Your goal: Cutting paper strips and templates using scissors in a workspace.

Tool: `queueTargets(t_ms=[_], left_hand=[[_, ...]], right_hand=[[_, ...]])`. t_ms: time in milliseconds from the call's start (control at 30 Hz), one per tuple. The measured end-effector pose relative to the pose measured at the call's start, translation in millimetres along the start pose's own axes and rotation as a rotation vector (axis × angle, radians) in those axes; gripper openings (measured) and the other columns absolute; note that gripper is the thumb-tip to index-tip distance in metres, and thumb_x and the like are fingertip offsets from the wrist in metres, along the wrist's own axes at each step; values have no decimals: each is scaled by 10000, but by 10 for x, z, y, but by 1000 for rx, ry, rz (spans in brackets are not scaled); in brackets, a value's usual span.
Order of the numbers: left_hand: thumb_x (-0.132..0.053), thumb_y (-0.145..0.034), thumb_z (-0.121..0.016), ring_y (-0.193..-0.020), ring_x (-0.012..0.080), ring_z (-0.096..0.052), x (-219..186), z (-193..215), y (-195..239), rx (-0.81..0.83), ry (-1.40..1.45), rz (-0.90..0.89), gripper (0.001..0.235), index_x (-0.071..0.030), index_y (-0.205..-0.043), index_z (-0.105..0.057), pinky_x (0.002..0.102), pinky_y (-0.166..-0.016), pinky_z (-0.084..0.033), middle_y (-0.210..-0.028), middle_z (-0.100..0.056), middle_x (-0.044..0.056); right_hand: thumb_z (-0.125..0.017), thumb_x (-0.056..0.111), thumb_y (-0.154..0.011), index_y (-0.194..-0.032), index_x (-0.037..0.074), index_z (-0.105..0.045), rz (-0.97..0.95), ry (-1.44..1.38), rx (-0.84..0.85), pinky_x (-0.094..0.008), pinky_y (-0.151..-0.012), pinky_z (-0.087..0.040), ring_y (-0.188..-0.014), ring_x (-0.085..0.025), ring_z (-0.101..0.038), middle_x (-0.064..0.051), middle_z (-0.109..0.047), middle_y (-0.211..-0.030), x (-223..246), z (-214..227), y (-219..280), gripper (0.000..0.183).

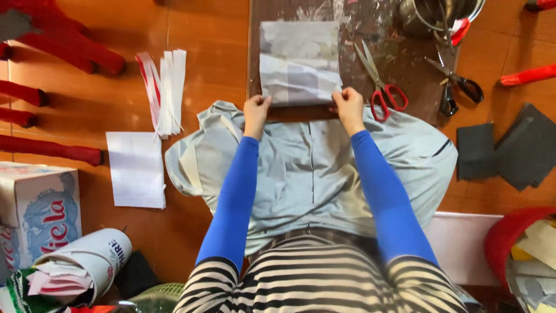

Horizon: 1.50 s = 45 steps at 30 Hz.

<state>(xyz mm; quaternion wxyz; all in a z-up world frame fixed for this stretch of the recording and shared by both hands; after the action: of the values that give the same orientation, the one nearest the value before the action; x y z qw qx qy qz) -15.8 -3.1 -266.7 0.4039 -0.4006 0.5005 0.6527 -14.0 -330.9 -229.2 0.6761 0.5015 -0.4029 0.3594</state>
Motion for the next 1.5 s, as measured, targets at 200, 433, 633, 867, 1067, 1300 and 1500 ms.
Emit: queueTargets(t_ms=[200, 433, 633, 867, 1067, 1300, 1500], left_hand=[[-273, -966, -761, -630, 57, -434, 85, 19, 67, -29, -30, -20, 416, -2, -720, -564, 289, -561, -382, -639, -517, -26], [-357, -911, -763, -596, 285, -605, -407, 43, 238, -169, -389, -166, 386, -27, -744, -650, 418, -595, -470, -657, -653, 124], [-393, -895, -744, -802, 382, -629, -472, 34, 253, -180, -635, -132, 349, -62, -801, -684, 504, -685, -486, -760, -688, 151], [-377, -895, -746, -866, 378, -623, -392, 24, 244, -138, -713, -79, 305, -80, -852, -694, 505, -738, -497, -798, -696, 145], [-362, -865, -762, -854, 389, -630, -401, 23, 253, -172, -766, -111, 294, -80, -889, -684, 513, -728, -502, -810, -689, 168], [-372, -922, -729, -837, 411, -628, -440, 19, 258, -161, -755, -87, 316, -70, -857, -662, 534, -723, -491, -795, -679, 186], [-368, -919, -756, -951, 371, -629, -589, -16, 286, -137, -838, -40, 322, -92, -1030, -632, 518, -845, -482, -921, -693, 143]], right_hand=[[-742, 100, -960, -799, 43, -619, -16, -128, 35, -265, -585, -592, -662, -72, -608, 9, -619, -769, -270, 79, 12, 210], [-758, 67, -912, -770, 19, -596, 9, -58, -32, -275, -570, -598, -632, -85, -618, -7, -627, -749, -159, 64, 98, 220], [-716, 97, -900, -910, -4, -578, -138, 162, -31, -320, -410, -497, -526, -176, -698, -81, -692, -749, 327, -30, 331, 171], [-783, 72, -818, -1138, 7, -592, 154, 506, -84, -436, -567, -554, -639, -320, -719, -181, -733, -862, 294, -32, 342, 379], [-754, 112, -895, -1410, 161, -602, 218, 806, -47, -526, -765, -519, -897, -416, -691, -215, -732, -952, 517, -136, 495, 539], [-636, 101, -984, -1435, 172, -588, 390, 921, -28, -535, -765, -502, -951, -394, -653, -155, -700, -991, 511, -195, 521, 459], [-627, 119, -993, -1457, 173, -567, 389, 957, -25, -542, -754, -498, -945, -394, -648, -156, -686, -999, 394, -188, 469, 471]])
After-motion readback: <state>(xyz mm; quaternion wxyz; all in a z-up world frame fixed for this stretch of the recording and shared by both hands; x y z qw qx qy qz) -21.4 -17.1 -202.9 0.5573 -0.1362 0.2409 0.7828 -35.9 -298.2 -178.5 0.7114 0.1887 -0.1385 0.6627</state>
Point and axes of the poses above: each hand's wrist, its own y-axis away from the middle knuckle, its own z-axis out of the back of the hand, x = y × z, the point moved 6 cm from there along -y, towards the middle knuckle
